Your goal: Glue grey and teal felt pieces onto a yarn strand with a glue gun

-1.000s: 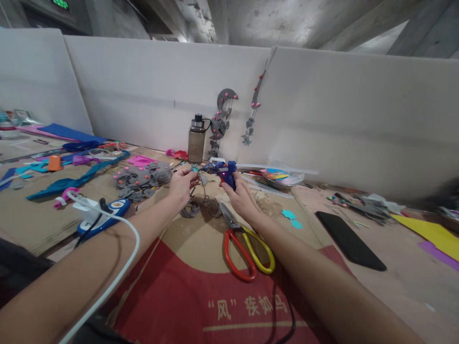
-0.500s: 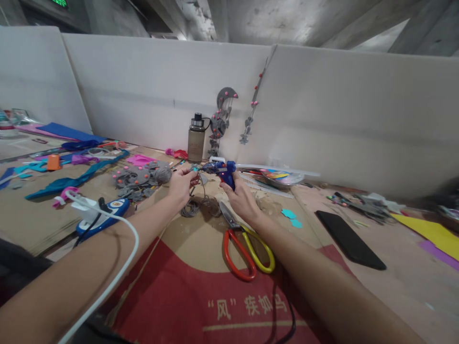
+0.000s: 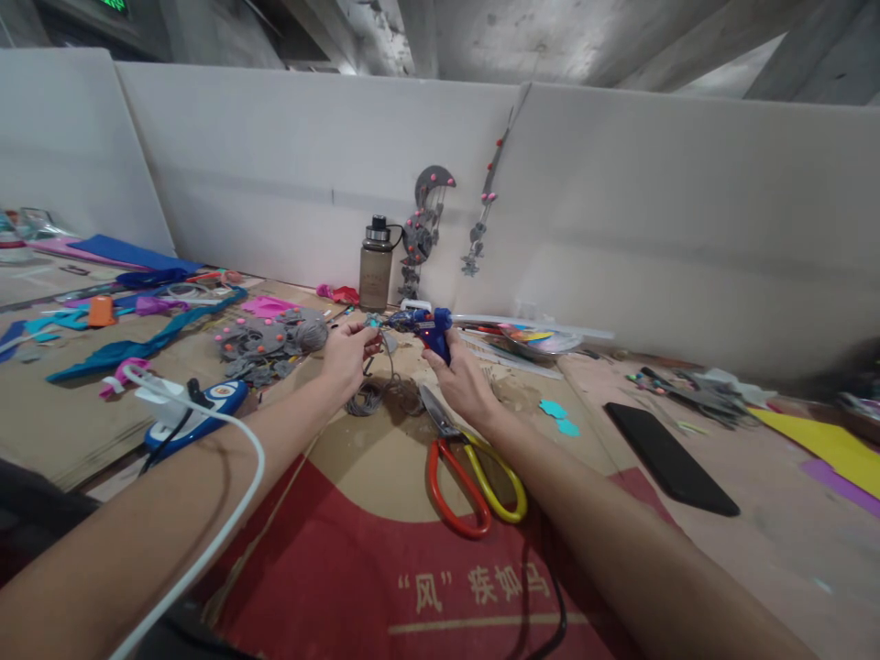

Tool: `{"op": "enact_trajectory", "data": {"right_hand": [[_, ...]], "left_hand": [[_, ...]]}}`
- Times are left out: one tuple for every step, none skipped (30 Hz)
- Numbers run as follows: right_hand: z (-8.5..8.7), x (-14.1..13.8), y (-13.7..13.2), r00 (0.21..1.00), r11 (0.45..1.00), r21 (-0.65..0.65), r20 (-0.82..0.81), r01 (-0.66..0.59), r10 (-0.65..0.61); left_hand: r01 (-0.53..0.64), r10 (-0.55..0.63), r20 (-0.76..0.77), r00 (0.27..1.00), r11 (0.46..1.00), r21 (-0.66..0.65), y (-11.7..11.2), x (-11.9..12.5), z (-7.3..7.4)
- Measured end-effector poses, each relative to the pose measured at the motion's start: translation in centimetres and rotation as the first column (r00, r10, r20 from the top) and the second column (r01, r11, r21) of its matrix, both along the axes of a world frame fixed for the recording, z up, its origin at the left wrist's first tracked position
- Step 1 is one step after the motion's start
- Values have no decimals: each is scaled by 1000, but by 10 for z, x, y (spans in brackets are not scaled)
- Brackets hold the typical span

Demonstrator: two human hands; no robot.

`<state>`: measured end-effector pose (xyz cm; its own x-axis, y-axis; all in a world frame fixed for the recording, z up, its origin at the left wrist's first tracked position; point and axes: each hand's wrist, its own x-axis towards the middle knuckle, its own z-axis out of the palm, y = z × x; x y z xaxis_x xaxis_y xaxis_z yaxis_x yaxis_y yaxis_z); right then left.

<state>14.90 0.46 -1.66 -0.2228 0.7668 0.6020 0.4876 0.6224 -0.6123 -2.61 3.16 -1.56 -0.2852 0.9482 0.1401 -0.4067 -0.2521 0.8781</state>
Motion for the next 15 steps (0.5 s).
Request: {"op": "enact_trajectory", "data": {"right_hand": [[0, 0, 0, 1000, 1000, 4, 2, -3, 3], [0, 0, 0, 1000, 1000, 10, 3, -5, 5], [0, 0, 0, 1000, 1000, 15, 3, -6, 6], [0, 0, 0, 1000, 1000, 16, 2, -6, 6], [-1, 0, 0, 1000, 1000, 14, 1, -5, 5], [-1, 0, 0, 1000, 1000, 12, -2, -2, 2], [-1, 0, 0, 1000, 1000, 10, -6, 0, 0], [-1, 0, 0, 1000, 1000, 10, -10, -1, 1], [-1, 0, 0, 1000, 1000, 12, -14, -7, 7], [-1, 0, 1, 1000, 1000, 14, -20, -14, 14], [-1, 0, 1, 999, 1000, 16, -24, -21, 21], [-1, 0, 1, 999, 1000, 17, -27, -27, 27], [-1, -1, 1, 999, 999, 16, -29, -31, 31], [-1, -1, 1, 999, 999, 12, -30, -31, 32], [0, 0, 1, 999, 1000, 7, -32, -30, 30]], "left_hand": [[-5, 5, 3, 1000, 1000, -3, 0, 0, 0], [-9, 9, 5, 1000, 1000, -5, 0, 0, 0], [-12, 12, 6, 1000, 1000, -7, 0, 0, 0], [-13, 13, 5, 1000, 1000, -8, 0, 0, 0], [-11, 11, 4, 1000, 1000, -7, 0, 0, 0], [-8, 8, 4, 1000, 1000, -4, 1, 0, 0], [-3, 3, 4, 1000, 1000, -2, 1, -1, 0], [0, 0, 6, 1000, 1000, 1, 1, -1, -1], [0, 0, 9, 1000, 1000, 2, 1, -1, -1], [-2, 2, 12, 1000, 1000, 2, 2, -1, -1], [-5, 5, 14, 1000, 1000, 1, 2, -1, -2], [-8, 8, 16, 1000, 1000, 0, 3, -1, -2], [-9, 9, 16, 1000, 1000, -1, 3, -1, -2], [-7, 7, 15, 1000, 1000, 1, 3, -1, -2], [-2, 2, 14, 1000, 1000, 4, 3, -1, -2]]}}
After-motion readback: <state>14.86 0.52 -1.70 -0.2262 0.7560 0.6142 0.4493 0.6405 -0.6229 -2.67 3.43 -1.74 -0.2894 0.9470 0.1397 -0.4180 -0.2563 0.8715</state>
